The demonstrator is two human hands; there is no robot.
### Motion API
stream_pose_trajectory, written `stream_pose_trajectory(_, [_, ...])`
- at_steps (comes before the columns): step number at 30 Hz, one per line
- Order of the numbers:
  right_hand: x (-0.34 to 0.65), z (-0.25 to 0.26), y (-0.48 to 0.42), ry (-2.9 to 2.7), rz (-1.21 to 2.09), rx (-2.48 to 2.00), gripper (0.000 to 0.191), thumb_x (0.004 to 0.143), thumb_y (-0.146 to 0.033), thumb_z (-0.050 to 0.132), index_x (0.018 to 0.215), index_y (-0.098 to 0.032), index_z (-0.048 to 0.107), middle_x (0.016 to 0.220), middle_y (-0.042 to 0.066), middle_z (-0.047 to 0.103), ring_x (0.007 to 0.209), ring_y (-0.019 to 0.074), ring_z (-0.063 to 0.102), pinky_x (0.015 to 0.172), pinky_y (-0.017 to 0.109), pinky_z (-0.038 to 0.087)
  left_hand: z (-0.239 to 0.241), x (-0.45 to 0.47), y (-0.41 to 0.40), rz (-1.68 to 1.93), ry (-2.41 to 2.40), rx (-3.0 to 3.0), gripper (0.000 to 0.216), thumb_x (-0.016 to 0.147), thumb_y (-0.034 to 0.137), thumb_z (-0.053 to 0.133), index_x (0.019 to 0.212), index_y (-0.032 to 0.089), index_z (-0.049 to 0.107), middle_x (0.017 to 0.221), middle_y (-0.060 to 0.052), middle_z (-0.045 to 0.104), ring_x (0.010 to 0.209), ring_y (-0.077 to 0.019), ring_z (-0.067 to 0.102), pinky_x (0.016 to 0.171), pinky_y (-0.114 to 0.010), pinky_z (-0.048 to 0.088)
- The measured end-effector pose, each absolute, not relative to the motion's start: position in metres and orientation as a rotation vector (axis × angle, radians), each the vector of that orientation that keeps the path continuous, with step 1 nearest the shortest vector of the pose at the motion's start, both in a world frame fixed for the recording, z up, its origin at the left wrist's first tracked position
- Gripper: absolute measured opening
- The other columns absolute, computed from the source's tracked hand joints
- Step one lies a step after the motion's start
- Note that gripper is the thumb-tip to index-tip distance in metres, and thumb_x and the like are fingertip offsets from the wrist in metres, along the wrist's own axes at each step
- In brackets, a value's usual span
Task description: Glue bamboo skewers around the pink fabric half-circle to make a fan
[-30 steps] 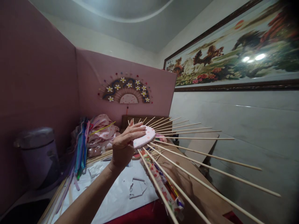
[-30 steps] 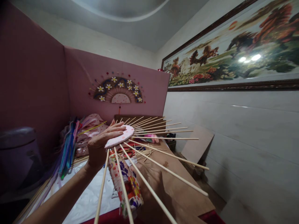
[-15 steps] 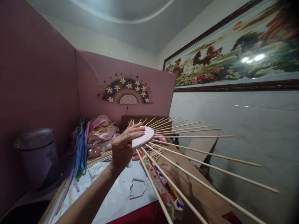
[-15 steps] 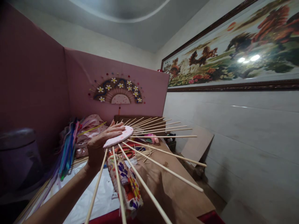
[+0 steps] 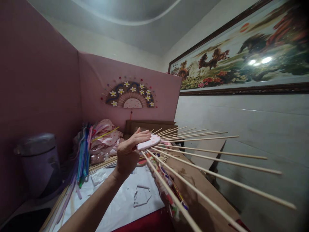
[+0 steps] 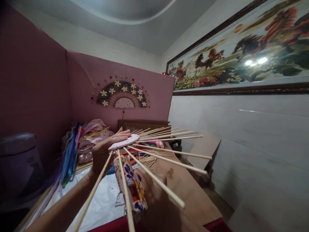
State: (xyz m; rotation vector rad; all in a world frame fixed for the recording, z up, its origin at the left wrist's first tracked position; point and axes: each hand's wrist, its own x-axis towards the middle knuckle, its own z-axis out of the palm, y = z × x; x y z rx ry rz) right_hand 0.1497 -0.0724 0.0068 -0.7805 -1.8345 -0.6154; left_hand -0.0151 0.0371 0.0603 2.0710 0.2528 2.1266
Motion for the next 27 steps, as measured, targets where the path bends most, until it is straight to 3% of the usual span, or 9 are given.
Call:
stream_pose_trajectory(4, [0.151, 0.009, -0.04, -1.851, -0.622, -0.763, 0.032, 0.09, -0.037, 0.05, 0.115, -0.019, 0.056, 0.111, 0.009, 0.061, 0.096, 0.02, 0.061, 0.079, 0.035, 0.052, 0.056, -0.015, 0.039, 2.089, 0.286, 2.069, 0.024, 0.08, 0.037, 0.06, 0.093, 0.02, 0.072, 0.092, -0.006, 0.074, 0.089, -0.0234, 0.068, 0.099, -0.047, 0.045])
stream_pose_trajectory(11, [0.149, -0.004, -0.032, -1.81, -0.672, -0.879, 0.031, 0.091, -0.026, 0.04, 0.118, -0.018, 0.052, 0.101, 0.009, 0.066, 0.087, 0.0221, 0.064, 0.073, 0.034, 0.051, 0.056, -0.017, 0.037, 1.996, 0.506, 2.132, 0.016, 0.078, 0.022, 0.061, 0.087, 0.019, 0.073, 0.085, -0.005, 0.074, 0.077, -0.0199, 0.069, 0.095, -0.039, 0.049])
stream_pose_trajectory(19, [0.15, 0.007, -0.031, -1.817, -0.569, -0.805, 0.031, 0.09, -0.029, 0.041, 0.117, -0.018, 0.049, 0.098, 0.009, 0.065, 0.086, 0.0219, 0.065, 0.071, 0.032, 0.052, 0.047, -0.017, 0.047, 2.029, 0.508, 2.11, 0.019, 0.074, 0.014, 0.063, 0.09, 0.018, 0.072, 0.087, -0.005, 0.074, 0.082, -0.0202, 0.069, 0.086, -0.034, 0.052])
stream_pose_trajectory(27, [0.149, 0.006, -0.033, -1.791, -0.582, -0.731, 0.031, 0.089, -0.03, 0.045, 0.118, -0.02, 0.051, 0.092, 0.008, 0.066, 0.075, 0.0198, 0.065, 0.063, 0.029, 0.054, 0.051, -0.017, 0.045, 2.067, 0.479, 2.112, 0.022, 0.073, 0.011, 0.061, 0.089, 0.019, 0.073, 0.086, -0.004, 0.074, 0.081, -0.019, 0.07, 0.094, -0.037, 0.049])
